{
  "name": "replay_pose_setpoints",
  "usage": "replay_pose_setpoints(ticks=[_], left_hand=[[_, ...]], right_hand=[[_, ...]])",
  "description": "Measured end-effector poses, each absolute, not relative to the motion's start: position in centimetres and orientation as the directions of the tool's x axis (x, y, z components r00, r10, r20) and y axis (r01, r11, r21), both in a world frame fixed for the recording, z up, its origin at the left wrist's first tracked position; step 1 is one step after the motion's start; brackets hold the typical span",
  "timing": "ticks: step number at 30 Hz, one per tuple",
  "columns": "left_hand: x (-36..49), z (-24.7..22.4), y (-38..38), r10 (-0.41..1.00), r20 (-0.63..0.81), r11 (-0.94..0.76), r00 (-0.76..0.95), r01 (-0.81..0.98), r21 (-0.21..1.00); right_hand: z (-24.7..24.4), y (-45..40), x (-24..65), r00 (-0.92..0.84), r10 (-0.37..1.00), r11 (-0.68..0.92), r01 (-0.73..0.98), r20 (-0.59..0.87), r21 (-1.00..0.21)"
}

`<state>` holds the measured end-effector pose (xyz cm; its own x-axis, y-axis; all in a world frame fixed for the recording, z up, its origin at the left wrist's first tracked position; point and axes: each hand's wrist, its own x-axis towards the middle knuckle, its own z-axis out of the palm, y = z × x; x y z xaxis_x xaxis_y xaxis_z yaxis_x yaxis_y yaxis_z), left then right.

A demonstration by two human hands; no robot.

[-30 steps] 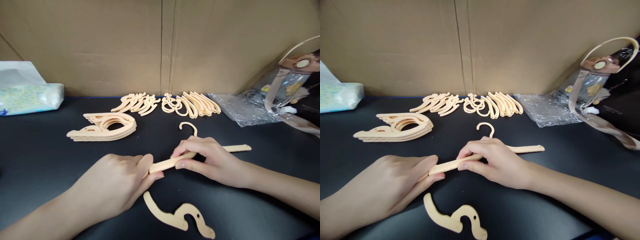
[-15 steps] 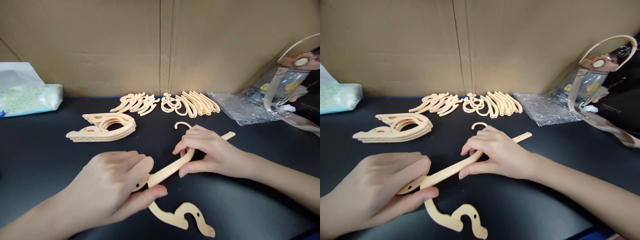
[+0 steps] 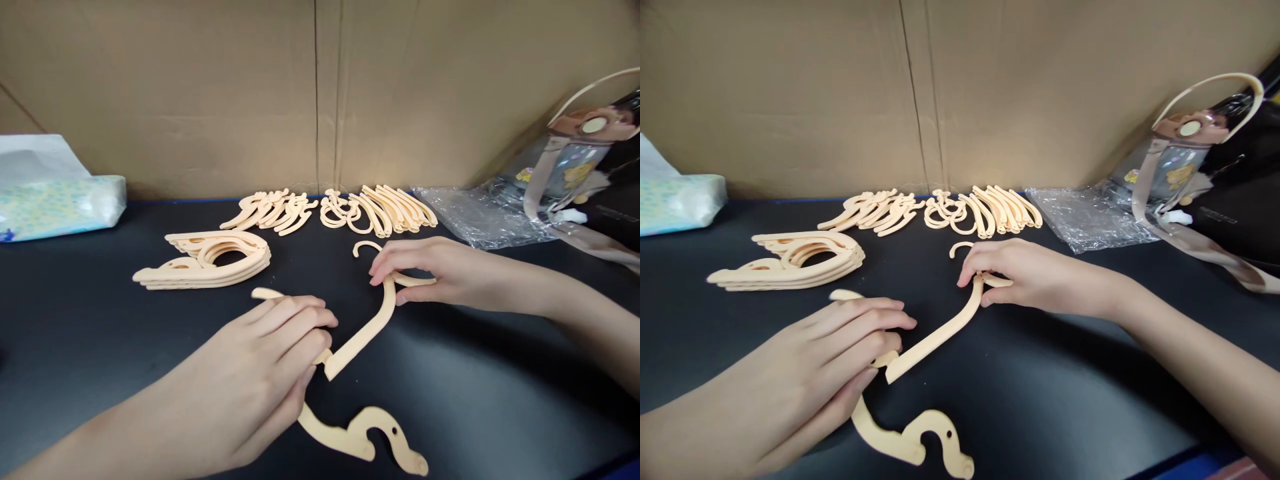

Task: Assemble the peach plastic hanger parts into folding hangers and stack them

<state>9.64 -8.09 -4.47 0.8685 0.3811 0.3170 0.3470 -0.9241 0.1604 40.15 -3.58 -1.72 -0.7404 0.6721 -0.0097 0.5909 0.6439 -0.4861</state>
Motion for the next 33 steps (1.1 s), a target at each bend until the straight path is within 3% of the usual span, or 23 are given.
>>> replay_pose_setpoints(ticks=[5, 15, 24, 33], left_hand=[[9.6, -4.9, -8.1, 0.408, 0.313, -0.911, 0.858, 0.407, 0.071], [9.5, -3.9, -8.0, 0.513, 0.280, -0.859, 0.812, 0.488, 0.157], [9.7, -4.2, -7.7, 0.520, 0.277, -0.854, 0.808, 0.502, 0.140], [9.6, -5.0, -7.8, 0.522, 0.327, -0.849, 0.788, 0.515, 0.113]], right_hand=[[-2.3, -3.3, 40.1, -0.699, 0.711, 0.664, 0.632, 0.077, -0.400], [-2.6, -3.9, 38.7, -0.528, 0.844, 0.528, 0.782, 0.096, -0.331], [-3.4, -5.0, 37.1, -0.401, 0.906, 0.421, 0.831, 0.134, -0.365], [-3.4, -5.1, 37.1, -0.498, 0.859, 0.498, 0.761, 0.117, -0.416]])
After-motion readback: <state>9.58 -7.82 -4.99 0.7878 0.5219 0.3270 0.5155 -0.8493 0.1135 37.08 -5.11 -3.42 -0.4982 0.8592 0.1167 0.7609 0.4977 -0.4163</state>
